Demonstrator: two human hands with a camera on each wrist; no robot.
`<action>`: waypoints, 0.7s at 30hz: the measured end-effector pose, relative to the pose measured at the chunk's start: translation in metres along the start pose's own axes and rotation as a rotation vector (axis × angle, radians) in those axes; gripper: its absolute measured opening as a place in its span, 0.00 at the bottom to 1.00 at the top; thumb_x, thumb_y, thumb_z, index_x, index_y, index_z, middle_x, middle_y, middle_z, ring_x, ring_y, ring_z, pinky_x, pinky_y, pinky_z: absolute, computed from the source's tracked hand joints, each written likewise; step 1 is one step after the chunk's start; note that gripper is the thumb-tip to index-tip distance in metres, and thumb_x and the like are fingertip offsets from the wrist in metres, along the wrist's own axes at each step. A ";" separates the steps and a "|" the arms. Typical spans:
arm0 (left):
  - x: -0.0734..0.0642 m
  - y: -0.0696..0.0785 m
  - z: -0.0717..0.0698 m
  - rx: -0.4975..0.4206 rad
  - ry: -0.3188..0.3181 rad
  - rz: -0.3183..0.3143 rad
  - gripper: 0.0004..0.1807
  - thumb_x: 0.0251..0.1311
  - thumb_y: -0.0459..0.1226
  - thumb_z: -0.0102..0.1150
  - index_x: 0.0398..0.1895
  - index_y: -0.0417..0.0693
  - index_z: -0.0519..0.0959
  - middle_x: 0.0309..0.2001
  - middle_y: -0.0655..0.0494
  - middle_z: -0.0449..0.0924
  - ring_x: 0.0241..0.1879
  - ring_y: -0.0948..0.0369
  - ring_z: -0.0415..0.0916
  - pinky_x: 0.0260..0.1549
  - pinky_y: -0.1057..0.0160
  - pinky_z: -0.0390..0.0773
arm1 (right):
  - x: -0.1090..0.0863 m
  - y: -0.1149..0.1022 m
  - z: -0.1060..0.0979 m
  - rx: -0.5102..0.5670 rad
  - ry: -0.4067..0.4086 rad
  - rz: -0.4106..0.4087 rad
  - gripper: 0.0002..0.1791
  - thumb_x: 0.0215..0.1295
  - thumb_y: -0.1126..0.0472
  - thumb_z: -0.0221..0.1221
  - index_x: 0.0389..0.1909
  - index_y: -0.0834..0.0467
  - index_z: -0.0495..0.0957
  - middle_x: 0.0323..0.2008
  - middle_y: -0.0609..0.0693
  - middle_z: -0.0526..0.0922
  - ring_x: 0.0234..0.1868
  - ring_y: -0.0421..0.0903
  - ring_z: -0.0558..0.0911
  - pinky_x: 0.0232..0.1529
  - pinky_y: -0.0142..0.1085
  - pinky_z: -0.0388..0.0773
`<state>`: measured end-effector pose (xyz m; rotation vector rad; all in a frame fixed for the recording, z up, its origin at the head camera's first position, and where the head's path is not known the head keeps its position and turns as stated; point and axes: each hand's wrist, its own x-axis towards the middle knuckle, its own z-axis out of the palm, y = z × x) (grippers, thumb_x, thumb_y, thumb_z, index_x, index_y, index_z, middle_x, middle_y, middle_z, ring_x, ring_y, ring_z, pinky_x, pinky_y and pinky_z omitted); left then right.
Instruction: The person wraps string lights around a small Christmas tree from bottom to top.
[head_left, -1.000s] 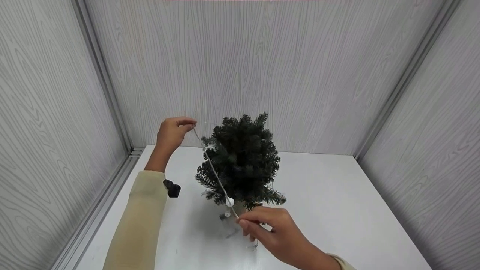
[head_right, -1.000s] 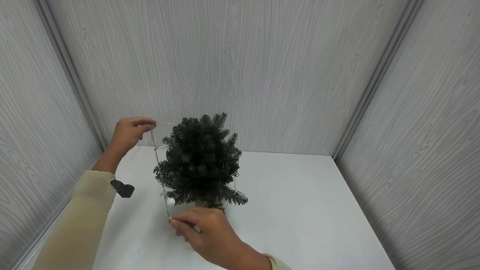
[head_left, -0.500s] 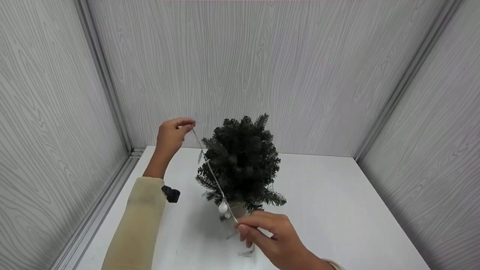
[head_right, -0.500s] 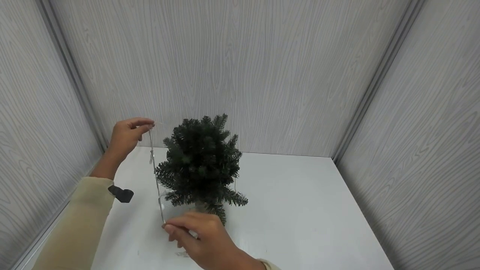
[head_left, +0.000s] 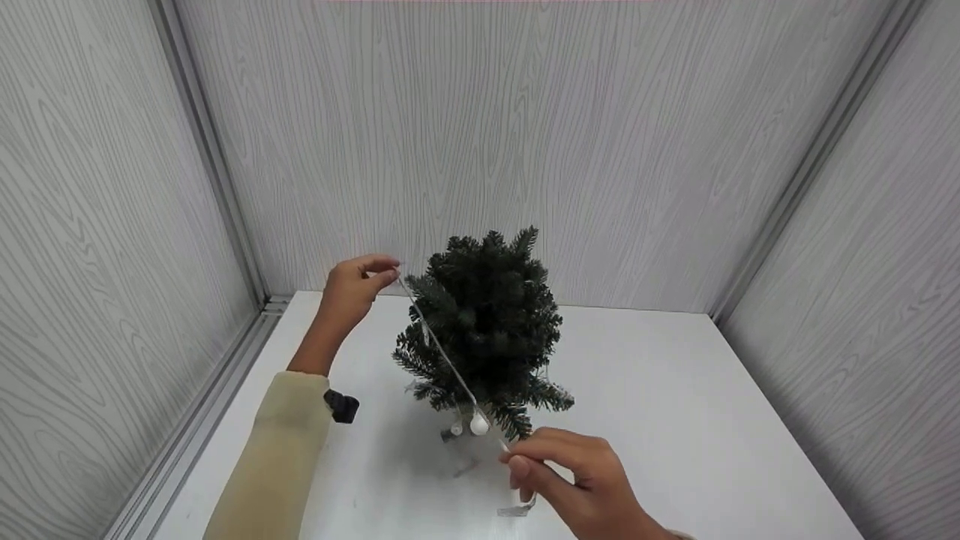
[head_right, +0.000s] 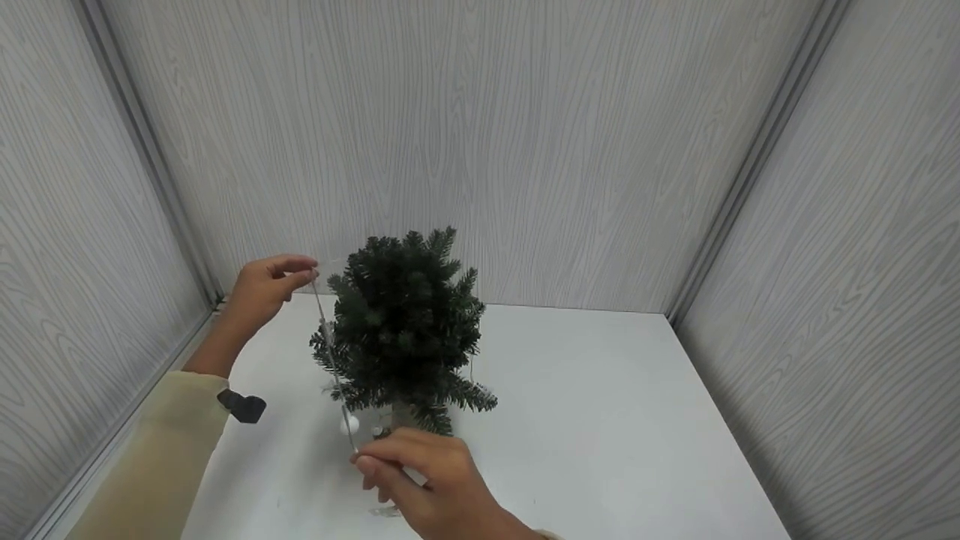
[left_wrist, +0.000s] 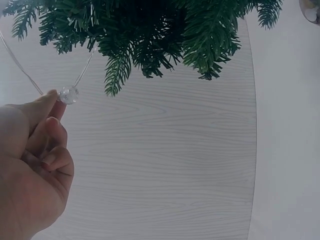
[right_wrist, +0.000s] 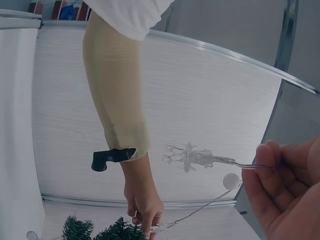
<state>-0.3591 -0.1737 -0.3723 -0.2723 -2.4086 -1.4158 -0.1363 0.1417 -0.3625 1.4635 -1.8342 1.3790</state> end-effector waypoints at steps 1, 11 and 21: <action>-0.001 0.000 0.001 0.000 -0.006 -0.001 0.13 0.65 0.47 0.57 0.49 0.57 0.82 0.48 0.57 0.81 0.36 0.57 0.72 0.32 0.59 0.73 | -0.001 -0.001 -0.002 -0.005 0.007 0.000 0.17 0.58 0.81 0.56 0.44 0.61 0.79 0.27 0.51 0.80 0.25 0.40 0.79 0.31 0.26 0.76; -0.012 -0.003 0.008 -0.010 -0.046 -0.023 0.14 0.65 0.44 0.58 0.51 0.54 0.82 0.47 0.55 0.81 0.37 0.56 0.70 0.33 0.57 0.71 | -0.005 -0.008 -0.016 -0.002 0.062 -0.033 0.13 0.61 0.79 0.56 0.44 0.64 0.79 0.25 0.51 0.79 0.24 0.40 0.78 0.29 0.27 0.76; -0.022 -0.001 0.017 0.004 -0.087 -0.008 0.13 0.63 0.45 0.60 0.49 0.56 0.82 0.46 0.56 0.82 0.43 0.57 0.73 0.40 0.56 0.72 | 0.000 -0.018 -0.037 0.032 0.117 -0.050 0.13 0.60 0.82 0.53 0.42 0.67 0.79 0.23 0.54 0.78 0.24 0.43 0.77 0.26 0.32 0.74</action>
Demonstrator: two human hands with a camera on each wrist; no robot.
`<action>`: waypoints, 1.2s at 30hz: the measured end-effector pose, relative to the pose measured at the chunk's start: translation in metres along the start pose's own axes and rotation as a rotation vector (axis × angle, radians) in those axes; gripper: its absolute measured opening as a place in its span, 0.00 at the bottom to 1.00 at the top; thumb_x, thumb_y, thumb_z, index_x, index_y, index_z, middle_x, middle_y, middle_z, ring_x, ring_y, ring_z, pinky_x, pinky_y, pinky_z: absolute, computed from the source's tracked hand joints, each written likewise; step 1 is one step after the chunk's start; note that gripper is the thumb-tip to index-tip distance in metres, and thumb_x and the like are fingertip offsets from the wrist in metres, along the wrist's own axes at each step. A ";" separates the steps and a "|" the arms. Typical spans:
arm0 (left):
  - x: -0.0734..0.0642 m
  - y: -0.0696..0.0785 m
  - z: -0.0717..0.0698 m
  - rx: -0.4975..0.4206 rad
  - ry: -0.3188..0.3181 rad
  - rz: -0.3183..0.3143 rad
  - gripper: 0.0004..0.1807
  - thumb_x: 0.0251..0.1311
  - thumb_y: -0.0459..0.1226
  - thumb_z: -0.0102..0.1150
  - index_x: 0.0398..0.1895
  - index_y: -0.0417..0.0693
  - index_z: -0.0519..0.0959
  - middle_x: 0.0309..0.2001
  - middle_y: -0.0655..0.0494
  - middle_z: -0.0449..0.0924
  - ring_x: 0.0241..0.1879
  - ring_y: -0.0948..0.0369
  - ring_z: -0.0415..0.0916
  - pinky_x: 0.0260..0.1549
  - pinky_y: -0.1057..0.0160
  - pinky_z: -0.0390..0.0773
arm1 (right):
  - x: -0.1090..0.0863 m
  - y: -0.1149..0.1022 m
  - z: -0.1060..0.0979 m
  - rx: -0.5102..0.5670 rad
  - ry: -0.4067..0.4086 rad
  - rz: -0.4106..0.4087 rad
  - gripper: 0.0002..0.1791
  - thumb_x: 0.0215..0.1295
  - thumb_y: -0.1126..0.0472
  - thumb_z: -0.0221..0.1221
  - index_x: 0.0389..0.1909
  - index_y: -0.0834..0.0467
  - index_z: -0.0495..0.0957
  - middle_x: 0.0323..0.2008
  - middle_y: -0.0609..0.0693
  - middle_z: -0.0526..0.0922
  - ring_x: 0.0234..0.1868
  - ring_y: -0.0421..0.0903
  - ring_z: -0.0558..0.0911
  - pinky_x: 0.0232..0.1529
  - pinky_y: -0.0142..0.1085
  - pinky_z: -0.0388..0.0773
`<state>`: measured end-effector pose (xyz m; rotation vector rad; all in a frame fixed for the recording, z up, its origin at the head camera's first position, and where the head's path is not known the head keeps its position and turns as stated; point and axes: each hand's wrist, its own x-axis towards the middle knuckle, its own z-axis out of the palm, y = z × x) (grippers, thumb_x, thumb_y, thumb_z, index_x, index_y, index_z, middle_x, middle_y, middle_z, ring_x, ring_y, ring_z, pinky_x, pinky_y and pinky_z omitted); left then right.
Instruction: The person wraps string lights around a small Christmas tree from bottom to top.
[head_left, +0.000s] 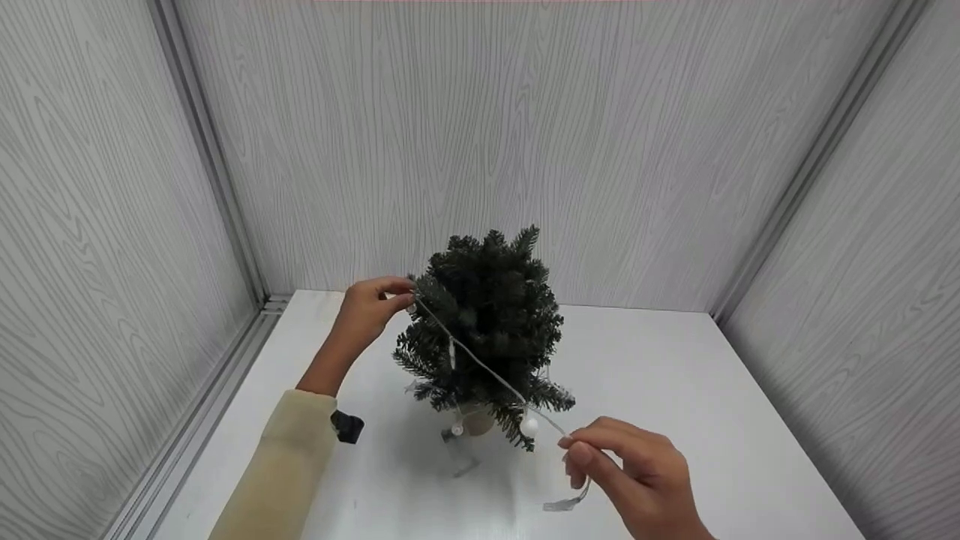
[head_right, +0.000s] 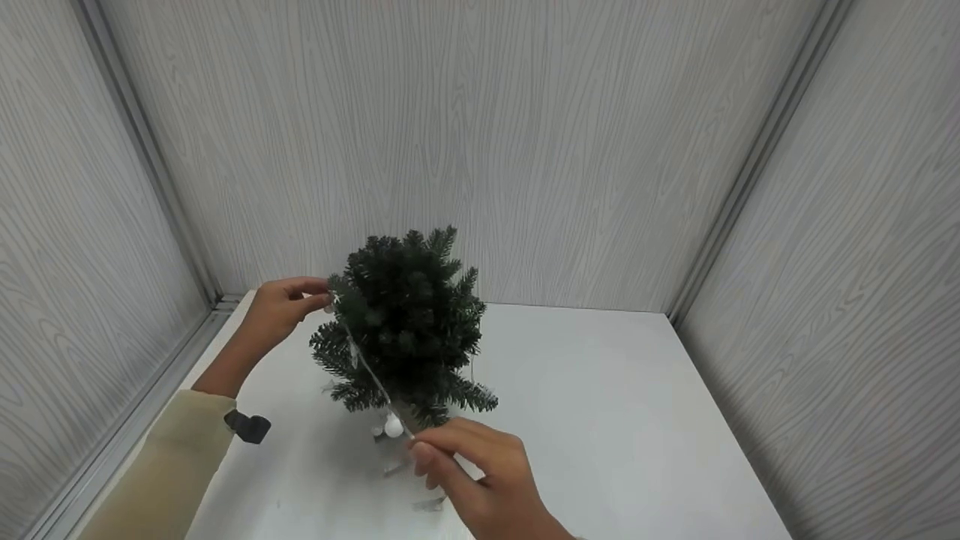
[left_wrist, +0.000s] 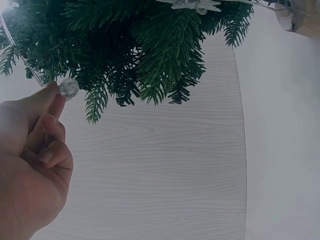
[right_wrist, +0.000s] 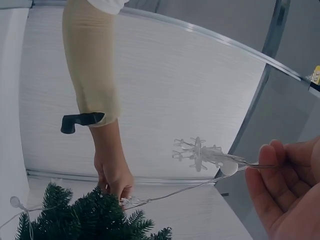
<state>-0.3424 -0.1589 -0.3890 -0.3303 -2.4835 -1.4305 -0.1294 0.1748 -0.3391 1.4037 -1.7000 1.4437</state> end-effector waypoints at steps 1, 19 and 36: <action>0.000 0.000 0.001 0.003 -0.006 0.004 0.13 0.63 0.45 0.61 0.49 0.57 0.83 0.46 0.56 0.82 0.44 0.57 0.73 0.41 0.56 0.72 | 0.000 -0.001 -0.003 0.013 0.006 0.011 0.14 0.60 0.83 0.52 0.42 0.68 0.79 0.24 0.55 0.78 0.24 0.43 0.77 0.26 0.33 0.74; -0.005 -0.003 0.010 -0.032 -0.072 0.027 0.11 0.61 0.47 0.62 0.46 0.61 0.83 0.45 0.60 0.82 0.42 0.56 0.76 0.40 0.56 0.75 | -0.011 0.008 -0.033 0.067 0.133 0.128 0.16 0.56 0.89 0.47 0.40 0.75 0.77 0.27 0.57 0.80 0.25 0.45 0.78 0.28 0.34 0.76; -0.022 0.002 0.006 -0.065 -0.018 0.080 0.13 0.59 0.52 0.61 0.46 0.64 0.83 0.45 0.65 0.82 0.34 0.56 0.71 0.32 0.56 0.72 | -0.021 0.016 -0.051 0.049 0.206 0.187 0.15 0.57 0.89 0.46 0.39 0.77 0.77 0.27 0.58 0.81 0.25 0.46 0.80 0.31 0.33 0.78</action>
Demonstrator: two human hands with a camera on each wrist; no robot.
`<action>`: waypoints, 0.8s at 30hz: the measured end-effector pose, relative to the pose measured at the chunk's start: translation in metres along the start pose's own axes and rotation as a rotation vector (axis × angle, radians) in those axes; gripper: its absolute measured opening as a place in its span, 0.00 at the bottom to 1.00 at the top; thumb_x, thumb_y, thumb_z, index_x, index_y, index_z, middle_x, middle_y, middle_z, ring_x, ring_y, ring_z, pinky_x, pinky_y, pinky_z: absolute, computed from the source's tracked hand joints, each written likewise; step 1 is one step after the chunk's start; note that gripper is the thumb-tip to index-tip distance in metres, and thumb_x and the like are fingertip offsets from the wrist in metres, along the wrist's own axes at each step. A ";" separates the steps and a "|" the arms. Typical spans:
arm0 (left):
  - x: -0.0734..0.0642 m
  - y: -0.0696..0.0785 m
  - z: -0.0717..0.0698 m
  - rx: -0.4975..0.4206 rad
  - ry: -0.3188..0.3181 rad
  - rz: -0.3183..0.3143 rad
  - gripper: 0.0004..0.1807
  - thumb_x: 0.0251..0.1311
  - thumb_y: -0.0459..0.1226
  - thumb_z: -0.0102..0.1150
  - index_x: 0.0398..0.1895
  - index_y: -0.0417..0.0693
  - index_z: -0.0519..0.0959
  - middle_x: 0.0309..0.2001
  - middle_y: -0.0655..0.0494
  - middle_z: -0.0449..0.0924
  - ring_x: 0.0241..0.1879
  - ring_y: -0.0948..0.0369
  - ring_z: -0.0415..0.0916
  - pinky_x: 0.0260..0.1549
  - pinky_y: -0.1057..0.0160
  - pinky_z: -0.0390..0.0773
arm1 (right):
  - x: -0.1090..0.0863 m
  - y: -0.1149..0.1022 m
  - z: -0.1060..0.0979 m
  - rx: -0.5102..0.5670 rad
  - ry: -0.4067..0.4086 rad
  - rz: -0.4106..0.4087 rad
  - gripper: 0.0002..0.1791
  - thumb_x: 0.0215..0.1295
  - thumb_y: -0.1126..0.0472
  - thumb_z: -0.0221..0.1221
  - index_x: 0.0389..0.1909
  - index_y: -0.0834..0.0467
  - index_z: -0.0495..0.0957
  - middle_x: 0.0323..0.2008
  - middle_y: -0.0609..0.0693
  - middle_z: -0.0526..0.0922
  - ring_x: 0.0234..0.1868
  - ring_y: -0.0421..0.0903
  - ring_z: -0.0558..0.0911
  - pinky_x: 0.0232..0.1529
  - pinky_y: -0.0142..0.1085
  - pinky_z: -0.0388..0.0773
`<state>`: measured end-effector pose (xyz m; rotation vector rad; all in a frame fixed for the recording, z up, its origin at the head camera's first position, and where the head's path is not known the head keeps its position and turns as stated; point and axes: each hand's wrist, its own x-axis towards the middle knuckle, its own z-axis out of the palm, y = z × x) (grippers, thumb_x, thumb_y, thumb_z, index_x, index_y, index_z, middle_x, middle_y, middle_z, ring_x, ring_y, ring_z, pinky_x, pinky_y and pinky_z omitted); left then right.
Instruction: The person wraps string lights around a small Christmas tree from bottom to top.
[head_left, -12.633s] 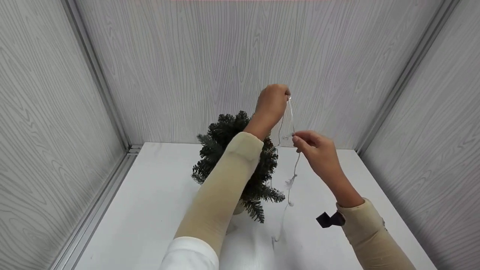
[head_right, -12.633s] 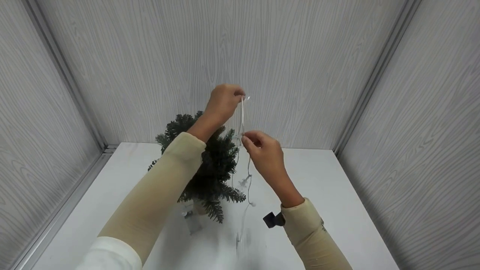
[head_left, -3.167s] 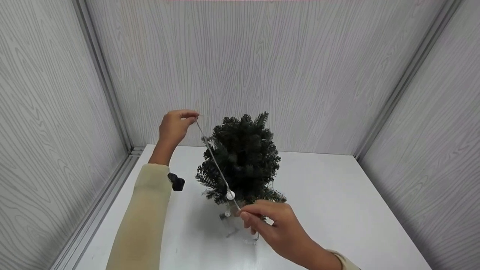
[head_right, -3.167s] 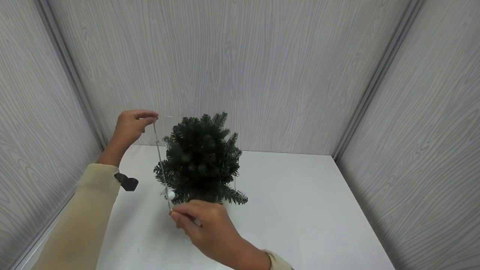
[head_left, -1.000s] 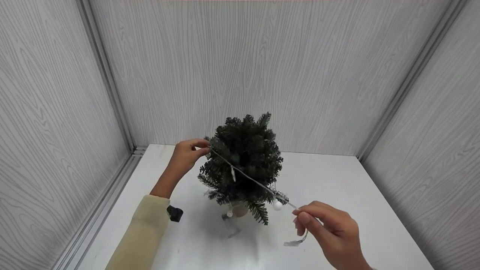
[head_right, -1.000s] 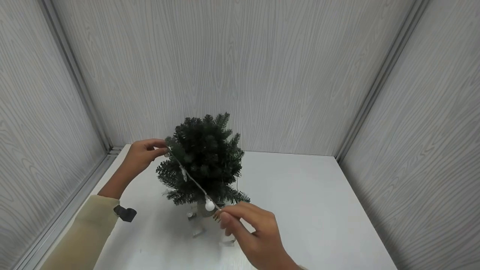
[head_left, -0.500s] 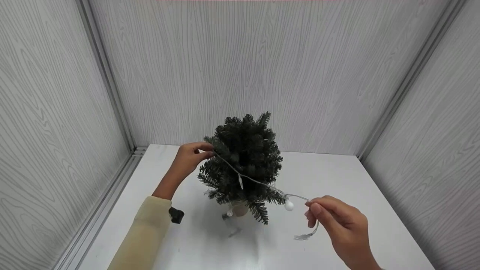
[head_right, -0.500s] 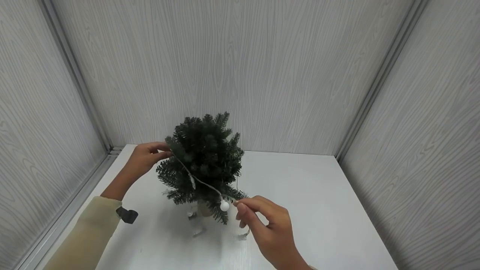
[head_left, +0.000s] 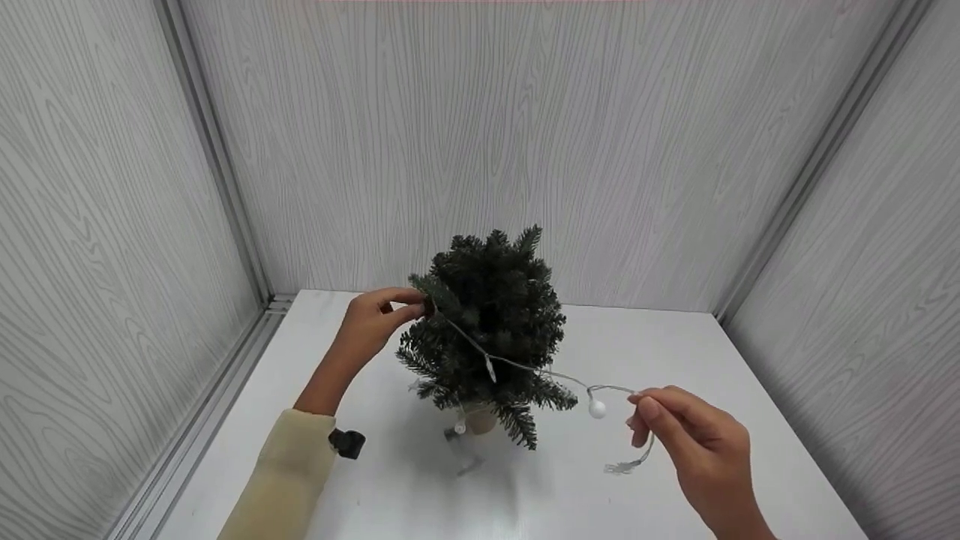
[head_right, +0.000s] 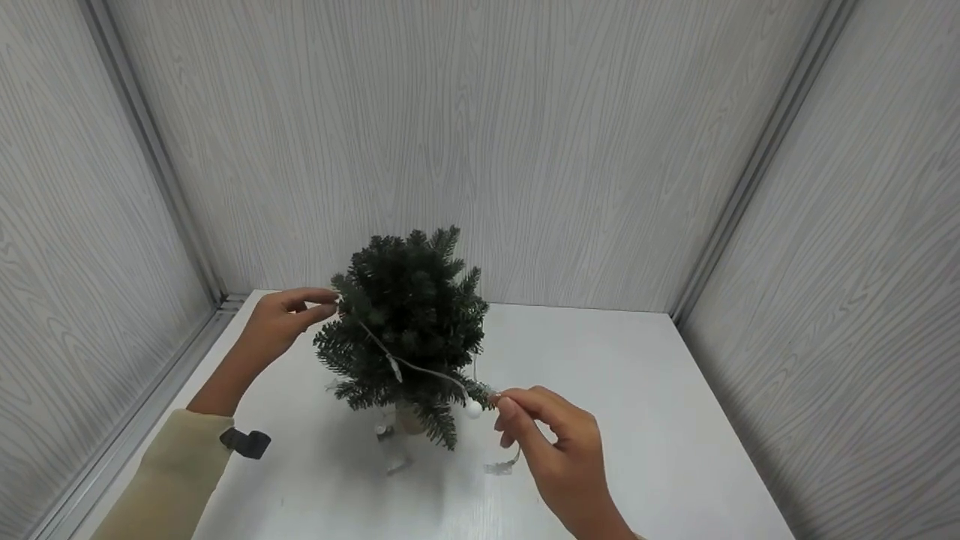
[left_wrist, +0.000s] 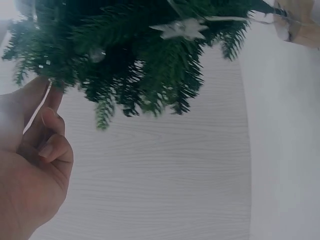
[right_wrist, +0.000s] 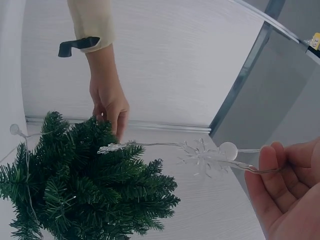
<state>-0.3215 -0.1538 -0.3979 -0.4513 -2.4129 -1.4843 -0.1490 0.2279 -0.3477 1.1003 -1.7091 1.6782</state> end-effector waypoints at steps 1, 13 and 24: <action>-0.003 0.003 0.000 -0.003 0.021 0.012 0.14 0.59 0.52 0.61 0.47 0.63 0.83 0.45 0.65 0.81 0.33 0.57 0.70 0.31 0.57 0.71 | 0.000 0.000 -0.001 -0.007 0.003 0.003 0.15 0.57 0.89 0.47 0.39 0.77 0.77 0.27 0.58 0.81 0.25 0.46 0.80 0.32 0.32 0.78; -0.044 0.038 0.033 0.040 0.079 0.278 0.13 0.61 0.48 0.61 0.46 0.59 0.83 0.46 0.71 0.78 0.31 0.66 0.70 0.30 0.65 0.71 | -0.002 0.002 -0.003 -0.031 0.047 0.037 0.14 0.57 0.89 0.47 0.38 0.76 0.78 0.26 0.58 0.80 0.24 0.46 0.79 0.33 0.32 0.78; -0.045 0.050 0.050 0.404 0.171 0.407 0.12 0.59 0.47 0.64 0.46 0.60 0.84 0.48 0.68 0.80 0.38 0.70 0.79 0.30 0.65 0.78 | -0.005 0.004 -0.005 -0.016 0.075 0.058 0.14 0.58 0.88 0.47 0.38 0.76 0.77 0.26 0.58 0.80 0.24 0.47 0.78 0.32 0.33 0.77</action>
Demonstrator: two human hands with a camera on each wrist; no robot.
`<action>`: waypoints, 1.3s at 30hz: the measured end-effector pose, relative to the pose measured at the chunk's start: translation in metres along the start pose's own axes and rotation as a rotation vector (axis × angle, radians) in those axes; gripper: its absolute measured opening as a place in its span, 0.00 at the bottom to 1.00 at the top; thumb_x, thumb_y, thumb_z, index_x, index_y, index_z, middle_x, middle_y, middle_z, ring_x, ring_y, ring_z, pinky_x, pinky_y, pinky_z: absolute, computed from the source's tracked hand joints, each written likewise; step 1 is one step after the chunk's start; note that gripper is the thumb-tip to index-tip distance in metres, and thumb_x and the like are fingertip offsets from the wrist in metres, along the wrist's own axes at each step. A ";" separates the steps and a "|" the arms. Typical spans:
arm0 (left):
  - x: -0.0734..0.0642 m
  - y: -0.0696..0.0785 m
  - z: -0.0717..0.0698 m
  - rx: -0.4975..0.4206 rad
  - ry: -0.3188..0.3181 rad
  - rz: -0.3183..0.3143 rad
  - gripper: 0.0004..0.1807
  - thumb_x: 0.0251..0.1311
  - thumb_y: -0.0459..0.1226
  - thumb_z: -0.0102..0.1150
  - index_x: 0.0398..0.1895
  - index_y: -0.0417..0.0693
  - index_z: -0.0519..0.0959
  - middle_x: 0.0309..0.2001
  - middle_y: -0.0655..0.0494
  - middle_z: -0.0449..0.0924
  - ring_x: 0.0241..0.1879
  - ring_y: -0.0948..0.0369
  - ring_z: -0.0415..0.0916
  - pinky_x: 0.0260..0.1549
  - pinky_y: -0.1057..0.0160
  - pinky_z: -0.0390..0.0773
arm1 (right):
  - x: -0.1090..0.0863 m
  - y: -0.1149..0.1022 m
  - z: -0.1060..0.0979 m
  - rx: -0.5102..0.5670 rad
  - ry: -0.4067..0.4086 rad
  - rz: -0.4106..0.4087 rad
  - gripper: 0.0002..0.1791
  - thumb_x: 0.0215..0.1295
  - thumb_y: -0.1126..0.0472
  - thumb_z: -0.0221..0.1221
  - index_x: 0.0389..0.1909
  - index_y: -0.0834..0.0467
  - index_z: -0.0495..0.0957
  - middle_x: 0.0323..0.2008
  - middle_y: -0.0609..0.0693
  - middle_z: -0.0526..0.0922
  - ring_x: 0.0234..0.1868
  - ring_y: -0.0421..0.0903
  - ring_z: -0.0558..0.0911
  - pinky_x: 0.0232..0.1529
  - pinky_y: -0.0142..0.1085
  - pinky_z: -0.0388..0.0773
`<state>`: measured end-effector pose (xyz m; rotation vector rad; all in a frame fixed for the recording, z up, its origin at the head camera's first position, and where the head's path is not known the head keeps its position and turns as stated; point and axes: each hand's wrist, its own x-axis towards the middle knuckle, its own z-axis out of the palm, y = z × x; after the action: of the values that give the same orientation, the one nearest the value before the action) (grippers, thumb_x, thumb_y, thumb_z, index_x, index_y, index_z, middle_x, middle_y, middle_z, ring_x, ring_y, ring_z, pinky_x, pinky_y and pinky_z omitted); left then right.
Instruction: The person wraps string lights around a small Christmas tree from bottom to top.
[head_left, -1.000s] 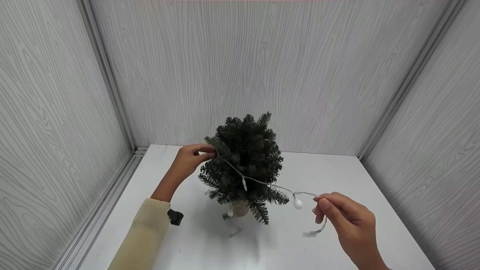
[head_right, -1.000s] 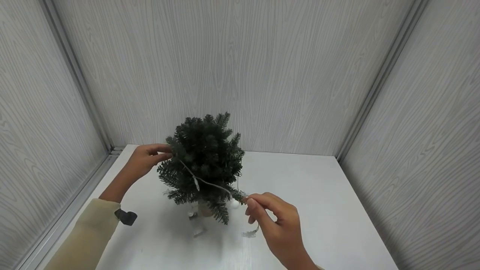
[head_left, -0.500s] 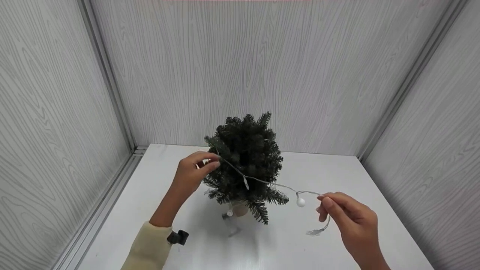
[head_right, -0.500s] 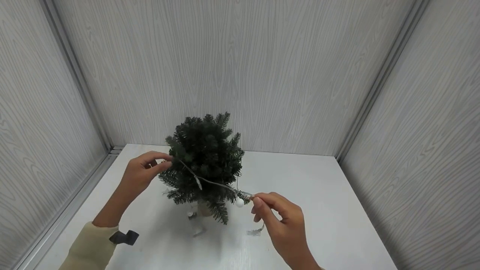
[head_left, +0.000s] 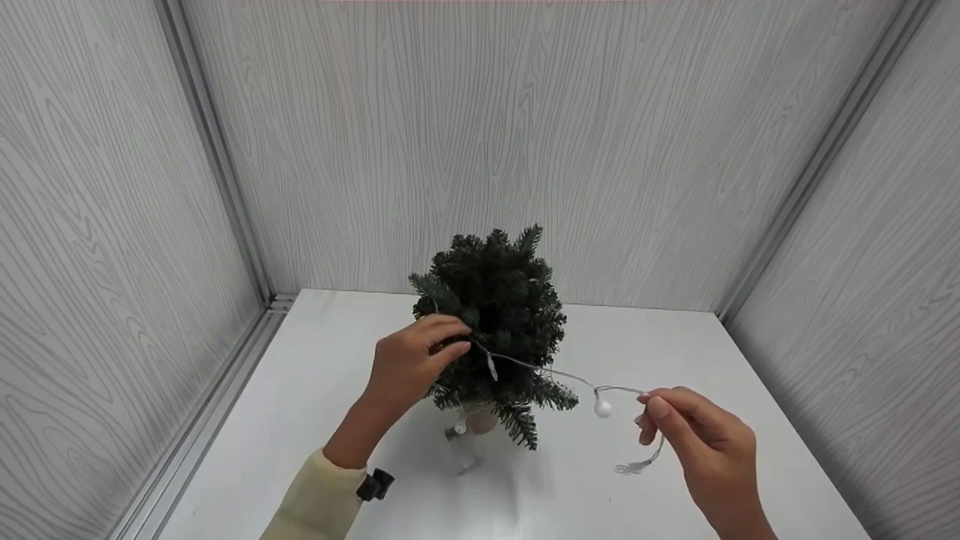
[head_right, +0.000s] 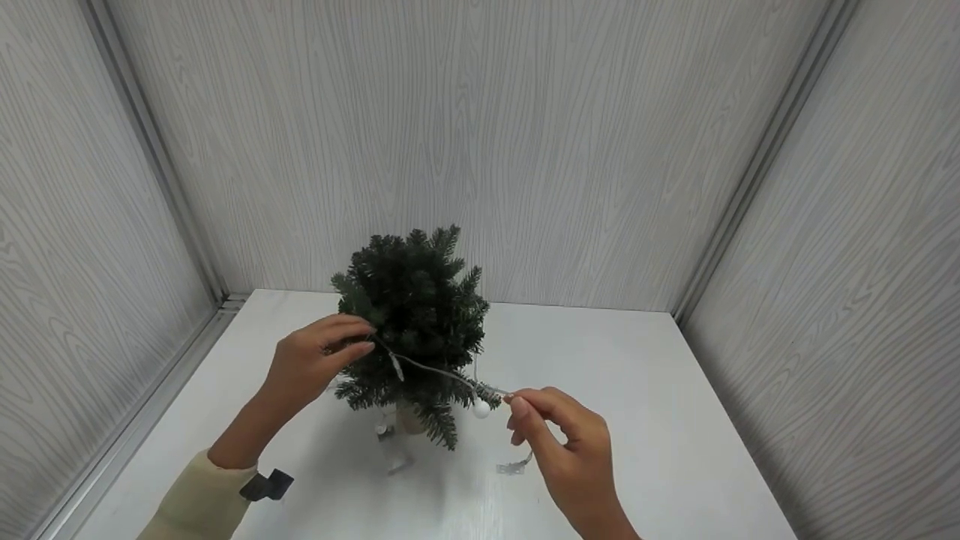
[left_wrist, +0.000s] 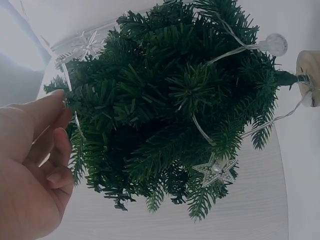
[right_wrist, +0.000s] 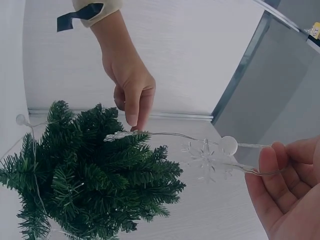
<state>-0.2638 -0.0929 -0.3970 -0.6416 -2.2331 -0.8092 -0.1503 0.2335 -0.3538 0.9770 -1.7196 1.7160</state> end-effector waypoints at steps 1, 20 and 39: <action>0.001 0.000 0.000 0.017 0.003 0.012 0.12 0.59 0.46 0.64 0.45 0.59 0.85 0.47 0.68 0.81 0.40 0.69 0.80 0.31 0.64 0.79 | 0.000 0.000 -0.001 0.000 0.006 0.004 0.13 0.58 0.88 0.47 0.38 0.76 0.77 0.26 0.58 0.79 0.24 0.47 0.78 0.33 0.33 0.77; 0.005 -0.002 0.010 0.181 0.047 0.203 0.06 0.57 0.43 0.67 0.36 0.57 0.87 0.39 0.62 0.81 0.37 0.66 0.80 0.29 0.66 0.80 | 0.024 0.015 -0.026 -0.223 0.019 0.326 0.08 0.67 0.70 0.56 0.40 0.70 0.80 0.25 0.56 0.79 0.25 0.47 0.79 0.36 0.32 0.78; 0.007 -0.006 0.016 0.152 0.042 0.175 0.03 0.56 0.41 0.67 0.33 0.57 0.86 0.36 0.63 0.80 0.35 0.64 0.76 0.31 0.66 0.79 | 0.055 0.035 -0.049 -0.179 0.080 0.326 0.12 0.66 0.66 0.59 0.40 0.74 0.79 0.25 0.56 0.79 0.23 0.49 0.79 0.35 0.33 0.80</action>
<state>-0.2790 -0.0843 -0.4032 -0.7280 -2.1413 -0.5545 -0.2171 0.2725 -0.3291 0.5648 -2.0242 1.7291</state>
